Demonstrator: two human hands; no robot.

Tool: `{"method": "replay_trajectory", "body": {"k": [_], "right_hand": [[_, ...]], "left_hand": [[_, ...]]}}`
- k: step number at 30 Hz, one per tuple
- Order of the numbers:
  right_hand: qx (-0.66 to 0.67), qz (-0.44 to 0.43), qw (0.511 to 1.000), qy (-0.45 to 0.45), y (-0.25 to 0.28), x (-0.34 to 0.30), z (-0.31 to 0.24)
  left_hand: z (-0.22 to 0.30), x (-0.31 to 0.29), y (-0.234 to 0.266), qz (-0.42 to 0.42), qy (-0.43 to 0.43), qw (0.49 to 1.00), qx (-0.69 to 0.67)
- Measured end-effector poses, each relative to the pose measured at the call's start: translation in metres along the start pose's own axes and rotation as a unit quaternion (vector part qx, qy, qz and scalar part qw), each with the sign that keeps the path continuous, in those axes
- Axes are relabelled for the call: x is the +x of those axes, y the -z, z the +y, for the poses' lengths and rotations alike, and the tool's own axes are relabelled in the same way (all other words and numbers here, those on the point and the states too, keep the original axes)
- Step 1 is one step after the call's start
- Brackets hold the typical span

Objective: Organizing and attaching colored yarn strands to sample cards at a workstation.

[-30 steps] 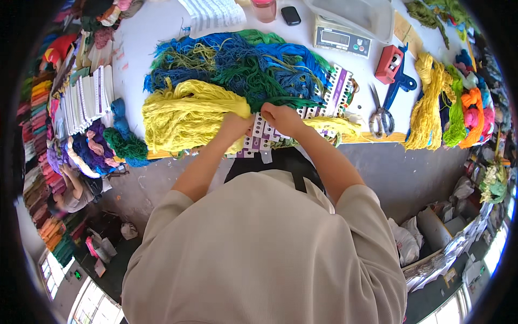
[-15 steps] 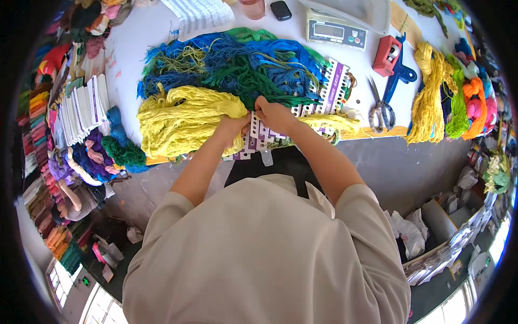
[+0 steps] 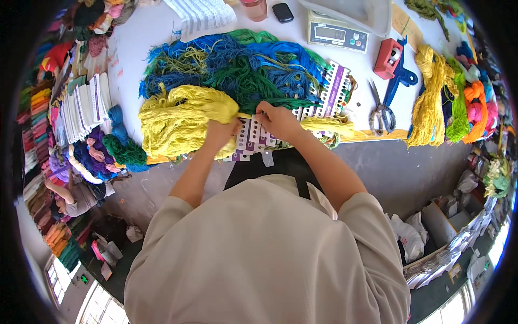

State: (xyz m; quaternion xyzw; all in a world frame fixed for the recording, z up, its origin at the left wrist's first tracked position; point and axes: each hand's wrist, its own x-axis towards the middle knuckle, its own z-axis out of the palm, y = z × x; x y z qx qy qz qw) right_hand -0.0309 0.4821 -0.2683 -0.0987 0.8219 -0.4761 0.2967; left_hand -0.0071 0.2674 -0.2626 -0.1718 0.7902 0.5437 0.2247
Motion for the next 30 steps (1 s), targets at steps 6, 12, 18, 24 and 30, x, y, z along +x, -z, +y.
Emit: {"method": "replay_trajectory", "body": {"k": [6, 12, 18, 24, 30], "right_hand": [[0.063, -0.018, 0.998, -0.01, 0.003, -0.004, 0.001], [0.037, -0.037, 0.998, -0.022, 0.004, -0.003, -0.007], [0.032, -0.041, 0.998, -0.03, 0.001, -0.003, -0.002], [0.07, -0.058, 0.994, -0.068, 0.0, 0.002, -0.003], [0.085, -0.069, 0.988, -0.111, 0.002, 0.006, -0.005]], "left_hand": [[-0.009, -0.007, 0.044, -0.031, 0.072, 0.967, -0.241], [-0.021, -0.002, 0.037, -0.011, 0.093, 0.978, -0.184], [0.019, -0.011, 0.031, -0.105, 0.202, 0.91, -0.345], [0.039, -0.018, 0.023, -0.292, 0.197, 0.82, -0.451], [0.037, -0.011, 0.003, -0.23, 0.236, 0.937, -0.116]]}}
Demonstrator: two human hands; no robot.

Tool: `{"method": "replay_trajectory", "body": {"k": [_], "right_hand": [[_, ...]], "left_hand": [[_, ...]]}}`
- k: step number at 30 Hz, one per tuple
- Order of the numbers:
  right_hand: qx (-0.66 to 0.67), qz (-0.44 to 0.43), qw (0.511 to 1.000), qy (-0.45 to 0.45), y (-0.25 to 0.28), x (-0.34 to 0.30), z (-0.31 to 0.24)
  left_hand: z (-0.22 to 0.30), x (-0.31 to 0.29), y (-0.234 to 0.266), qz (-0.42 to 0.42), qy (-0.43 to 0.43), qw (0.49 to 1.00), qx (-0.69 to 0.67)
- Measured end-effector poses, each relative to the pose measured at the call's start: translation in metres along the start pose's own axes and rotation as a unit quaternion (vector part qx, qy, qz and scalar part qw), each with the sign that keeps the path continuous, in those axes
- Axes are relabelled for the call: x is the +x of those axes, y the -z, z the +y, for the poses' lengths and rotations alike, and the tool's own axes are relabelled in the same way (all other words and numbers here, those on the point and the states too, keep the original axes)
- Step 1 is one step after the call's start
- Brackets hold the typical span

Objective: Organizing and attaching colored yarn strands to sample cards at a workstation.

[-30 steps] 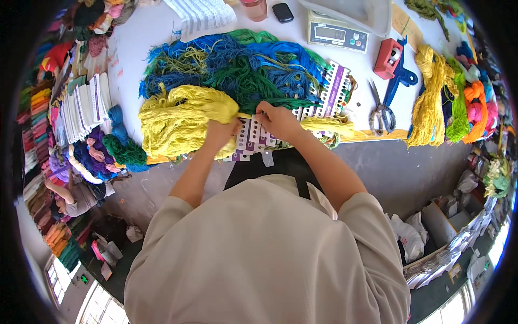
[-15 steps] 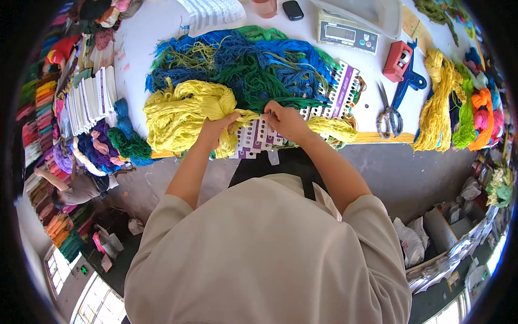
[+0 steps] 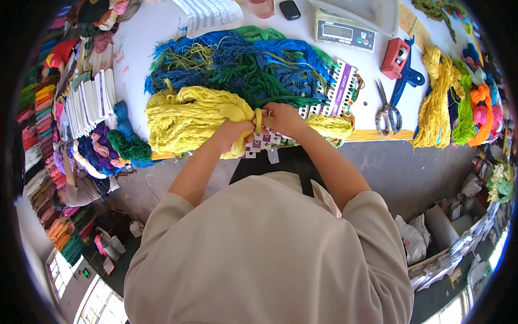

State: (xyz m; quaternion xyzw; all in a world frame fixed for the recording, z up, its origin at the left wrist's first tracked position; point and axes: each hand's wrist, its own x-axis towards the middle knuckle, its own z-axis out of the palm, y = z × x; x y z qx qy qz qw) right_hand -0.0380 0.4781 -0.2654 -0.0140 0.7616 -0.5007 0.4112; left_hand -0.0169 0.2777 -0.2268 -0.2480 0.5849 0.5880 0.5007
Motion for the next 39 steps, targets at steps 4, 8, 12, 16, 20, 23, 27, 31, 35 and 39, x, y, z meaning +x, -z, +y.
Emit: {"method": "replay_trajectory", "body": {"k": [4, 8, 12, 16, 20, 23, 27, 31, 35, 39], "right_hand": [[-0.044, -0.013, 0.997, 0.063, 0.004, 0.001, -0.002], [-0.069, -0.061, 0.995, 0.03, 0.005, -0.001, 0.0], [-0.09, 0.002, 0.993, 0.071, 0.003, 0.0, 0.012], [-0.099, 0.012, 0.992, 0.074, -0.001, 0.0, 0.014], [-0.109, 0.008, 0.992, 0.059, -0.001, 0.0, 0.003], [-0.102, 0.011, 0.992, 0.074, -0.005, 0.002, 0.002], [-0.135, 0.02, 0.989, 0.057, -0.004, 0.002, 0.006], [-0.151, 0.009, 0.988, 0.034, -0.006, -0.003, -0.008], [-0.143, 0.056, 0.986, 0.058, -0.005, -0.007, 0.007], [-0.143, 0.067, 0.983, 0.09, -0.014, -0.004, 0.004]], "left_hand": [[-0.004, 0.018, -0.01, -0.003, -0.085, 0.984, 0.157], [0.003, 0.027, 0.002, -0.082, -0.032, 0.993, 0.079], [-0.011, -0.008, 0.055, -0.164, -0.071, 0.95, -0.258], [-0.032, -0.059, 0.109, -0.203, -0.212, 0.874, -0.388], [-0.02, -0.089, 0.132, -0.095, -0.215, 0.882, -0.409], [-0.019, -0.087, 0.136, -0.128, -0.268, 0.842, -0.45], [-0.01, -0.097, 0.146, -0.136, -0.371, 0.78, -0.485], [-0.008, -0.116, 0.218, 0.181, -0.371, 0.749, -0.518], [0.021, -0.095, 0.151, 0.403, -0.267, 0.792, -0.372], [-0.001, -0.045, 0.052, 0.2, -0.233, 0.945, -0.114]]}}
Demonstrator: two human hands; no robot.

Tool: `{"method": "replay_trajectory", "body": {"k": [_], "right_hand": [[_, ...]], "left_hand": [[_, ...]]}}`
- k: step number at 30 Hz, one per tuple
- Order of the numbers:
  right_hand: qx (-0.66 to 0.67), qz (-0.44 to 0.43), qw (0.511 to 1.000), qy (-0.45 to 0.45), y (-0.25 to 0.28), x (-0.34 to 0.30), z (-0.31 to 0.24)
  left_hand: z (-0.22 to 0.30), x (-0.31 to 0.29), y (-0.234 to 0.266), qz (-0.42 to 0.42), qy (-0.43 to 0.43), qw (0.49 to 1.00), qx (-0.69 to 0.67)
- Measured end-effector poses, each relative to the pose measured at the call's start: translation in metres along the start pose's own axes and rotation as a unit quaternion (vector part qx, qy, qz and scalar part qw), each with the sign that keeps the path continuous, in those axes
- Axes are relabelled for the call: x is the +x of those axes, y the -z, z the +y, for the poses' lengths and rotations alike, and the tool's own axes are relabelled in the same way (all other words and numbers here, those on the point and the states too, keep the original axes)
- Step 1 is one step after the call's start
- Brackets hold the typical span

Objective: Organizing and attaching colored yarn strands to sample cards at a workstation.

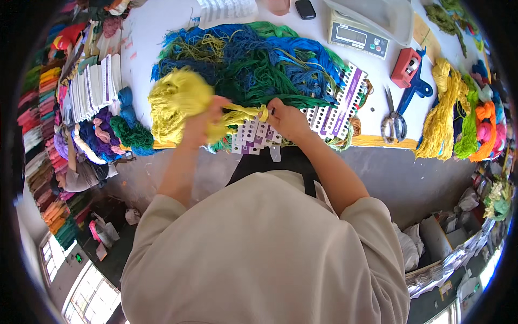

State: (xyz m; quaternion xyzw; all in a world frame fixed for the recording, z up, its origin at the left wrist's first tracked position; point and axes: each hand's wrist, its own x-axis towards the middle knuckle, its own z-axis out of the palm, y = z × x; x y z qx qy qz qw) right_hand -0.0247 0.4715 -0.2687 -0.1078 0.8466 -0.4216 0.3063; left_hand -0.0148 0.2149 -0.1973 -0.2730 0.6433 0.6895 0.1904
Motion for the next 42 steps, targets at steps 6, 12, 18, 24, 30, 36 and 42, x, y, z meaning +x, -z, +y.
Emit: {"method": "replay_trajectory", "body": {"k": [6, 12, 18, 24, 30, 36, 42], "right_hand": [[-0.038, -0.002, 0.999, -0.036, 0.005, -0.002, -0.015], [-0.09, 0.068, 0.993, -0.017, -0.01, 0.003, -0.001], [-0.086, 0.1, 0.991, -0.021, -0.017, 0.006, 0.012], [-0.04, 0.076, 0.996, -0.029, -0.014, 0.003, 0.013], [0.02, 0.06, 0.997, 0.044, -0.003, -0.004, 0.016], [-0.094, 0.08, 0.984, 0.132, -0.002, -0.003, 0.014], [-0.21, 0.078, 0.957, 0.182, -0.018, 0.019, 0.028]], "left_hand": [[-0.054, 0.035, -0.061, -0.045, -0.264, 0.867, 0.42], [-0.053, 0.062, -0.042, -0.172, -0.122, 0.854, 0.476], [-0.027, 0.046, -0.004, -0.153, 0.023, 0.896, 0.417], [-0.013, 0.032, -0.014, -0.132, 0.05, 0.935, 0.324], [-0.016, 0.033, -0.058, -0.186, 0.103, 0.93, 0.301], [-0.041, 0.053, -0.056, -0.185, -0.035, 0.911, 0.366], [-0.047, 0.053, -0.06, -0.187, -0.039, 0.924, 0.332]]}}
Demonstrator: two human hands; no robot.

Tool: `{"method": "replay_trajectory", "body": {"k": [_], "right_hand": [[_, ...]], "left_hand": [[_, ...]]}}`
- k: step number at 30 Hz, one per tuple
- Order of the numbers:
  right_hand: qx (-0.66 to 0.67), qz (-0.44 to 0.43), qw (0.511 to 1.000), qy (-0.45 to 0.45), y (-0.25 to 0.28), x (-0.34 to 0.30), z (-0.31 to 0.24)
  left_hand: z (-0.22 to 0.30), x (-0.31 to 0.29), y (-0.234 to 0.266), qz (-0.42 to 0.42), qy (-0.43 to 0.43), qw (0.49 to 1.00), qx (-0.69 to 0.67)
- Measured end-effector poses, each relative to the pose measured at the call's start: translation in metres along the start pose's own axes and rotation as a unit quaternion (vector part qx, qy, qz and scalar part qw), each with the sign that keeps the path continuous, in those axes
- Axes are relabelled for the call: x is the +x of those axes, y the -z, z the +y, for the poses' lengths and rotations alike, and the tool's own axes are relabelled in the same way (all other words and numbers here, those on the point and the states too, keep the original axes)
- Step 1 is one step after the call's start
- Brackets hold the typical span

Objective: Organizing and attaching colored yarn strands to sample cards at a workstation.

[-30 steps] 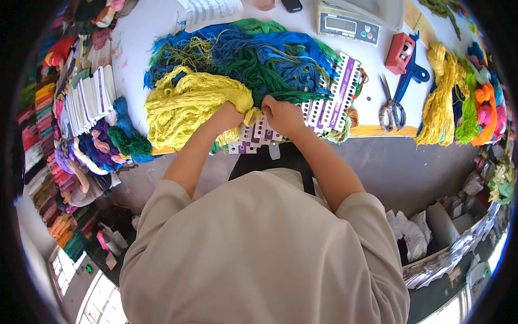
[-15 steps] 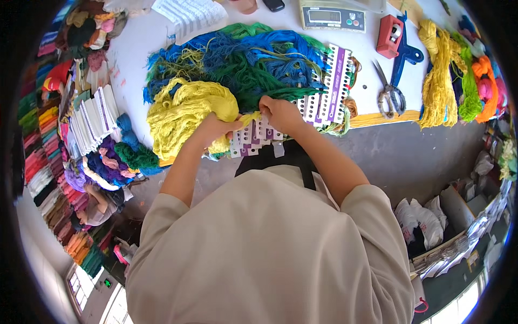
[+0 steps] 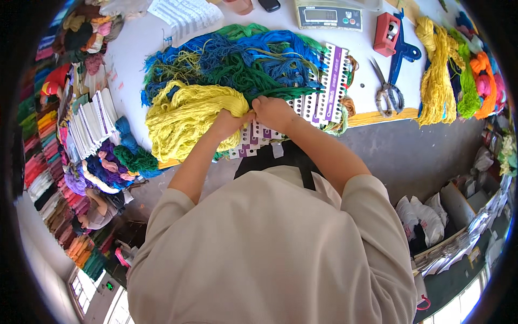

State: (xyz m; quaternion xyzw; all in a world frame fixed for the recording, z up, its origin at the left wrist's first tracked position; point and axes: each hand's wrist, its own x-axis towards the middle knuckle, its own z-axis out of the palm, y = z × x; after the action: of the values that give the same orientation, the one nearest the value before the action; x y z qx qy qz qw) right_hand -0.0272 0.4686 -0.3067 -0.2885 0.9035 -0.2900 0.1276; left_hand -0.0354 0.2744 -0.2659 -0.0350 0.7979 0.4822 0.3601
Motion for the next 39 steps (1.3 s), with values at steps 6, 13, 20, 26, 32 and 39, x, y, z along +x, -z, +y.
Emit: {"method": "replay_trajectory", "body": {"k": [6, 13, 20, 26, 32, 39], "right_hand": [[0.103, 0.007, 0.995, -0.006, 0.007, -0.003, 0.006], [0.086, -0.012, 0.994, -0.066, 0.002, 0.002, 0.008], [0.234, 0.048, 0.971, -0.028, 0.023, -0.006, -0.004], [0.222, 0.037, 0.973, -0.044, 0.012, -0.009, 0.002], [0.275, 0.045, 0.96, -0.023, 0.016, -0.013, 0.014], [0.182, 0.075, 0.98, -0.034, 0.003, -0.015, 0.009]], "left_hand": [[0.002, 0.0, -0.002, 0.021, 0.044, 0.998, -0.037], [0.0, 0.005, -0.001, -0.006, 0.05, 0.997, -0.051], [-0.005, 0.005, -0.001, 0.0, 0.066, 0.995, -0.074], [0.001, 0.005, 0.011, -0.045, 0.097, 0.993, -0.042], [0.007, 0.002, 0.025, -0.105, 0.05, 0.992, 0.048], [0.027, 0.003, 0.032, -0.14, 0.092, 0.98, 0.108]]}}
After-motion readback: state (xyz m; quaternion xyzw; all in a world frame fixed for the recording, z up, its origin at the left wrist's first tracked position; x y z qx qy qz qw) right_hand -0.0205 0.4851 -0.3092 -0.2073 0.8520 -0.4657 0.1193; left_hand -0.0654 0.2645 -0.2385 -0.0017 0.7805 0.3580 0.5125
